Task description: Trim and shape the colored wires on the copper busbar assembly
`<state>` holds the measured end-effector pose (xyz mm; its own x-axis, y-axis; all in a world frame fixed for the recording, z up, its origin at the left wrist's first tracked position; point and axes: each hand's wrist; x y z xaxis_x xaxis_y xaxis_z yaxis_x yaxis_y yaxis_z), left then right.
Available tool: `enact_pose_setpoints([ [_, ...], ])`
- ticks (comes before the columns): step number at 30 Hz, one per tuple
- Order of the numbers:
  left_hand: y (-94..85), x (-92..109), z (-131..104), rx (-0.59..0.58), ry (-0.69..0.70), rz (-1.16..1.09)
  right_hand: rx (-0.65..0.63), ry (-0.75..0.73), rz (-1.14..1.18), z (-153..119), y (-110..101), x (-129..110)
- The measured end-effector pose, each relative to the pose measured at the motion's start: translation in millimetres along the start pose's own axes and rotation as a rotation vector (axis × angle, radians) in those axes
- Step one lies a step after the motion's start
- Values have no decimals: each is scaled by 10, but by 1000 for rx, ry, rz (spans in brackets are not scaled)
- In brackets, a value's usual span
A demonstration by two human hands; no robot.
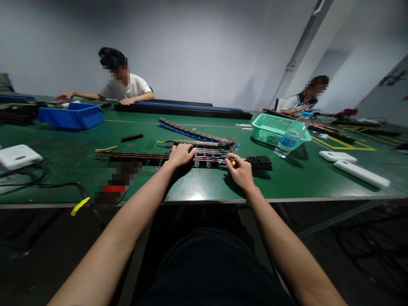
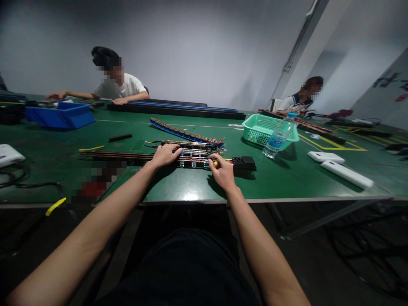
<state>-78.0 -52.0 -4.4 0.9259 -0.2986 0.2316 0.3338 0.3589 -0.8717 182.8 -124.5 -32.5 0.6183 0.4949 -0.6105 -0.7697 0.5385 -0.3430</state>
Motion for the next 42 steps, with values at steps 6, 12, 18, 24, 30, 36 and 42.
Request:
enact_pose_setpoints([
  [6,-5,-16,3,11,14,-14,65,36,16,3,-8,-11],
  [12,-26,-22,3,-21,23,-20,182,95,19,14,-8,71],
  [18,-17,-33,7,-23,15,-16,251,131,17,13,19,122],
  [24,-20,-11,3,-26,-4,-2,339,113,3,-43,14,0],
  [30,-27,27,-3,-52,-22,37,421,109,96,31,-59,-65],
  [36,-16,36,-5,-24,-20,58,385,185,173,472,75,121],
  [42,-15,57,0,-34,-37,101,293,171,215,804,148,386],
])
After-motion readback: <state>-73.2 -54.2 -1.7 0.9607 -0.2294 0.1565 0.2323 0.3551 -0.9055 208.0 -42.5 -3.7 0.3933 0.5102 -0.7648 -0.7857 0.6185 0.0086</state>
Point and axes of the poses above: each hand's wrist, its own z-axis towards the middle knuckle, its own y-axis out of the palm, x = y × z, and after that the axes turned 8 degrees about x, right-handed
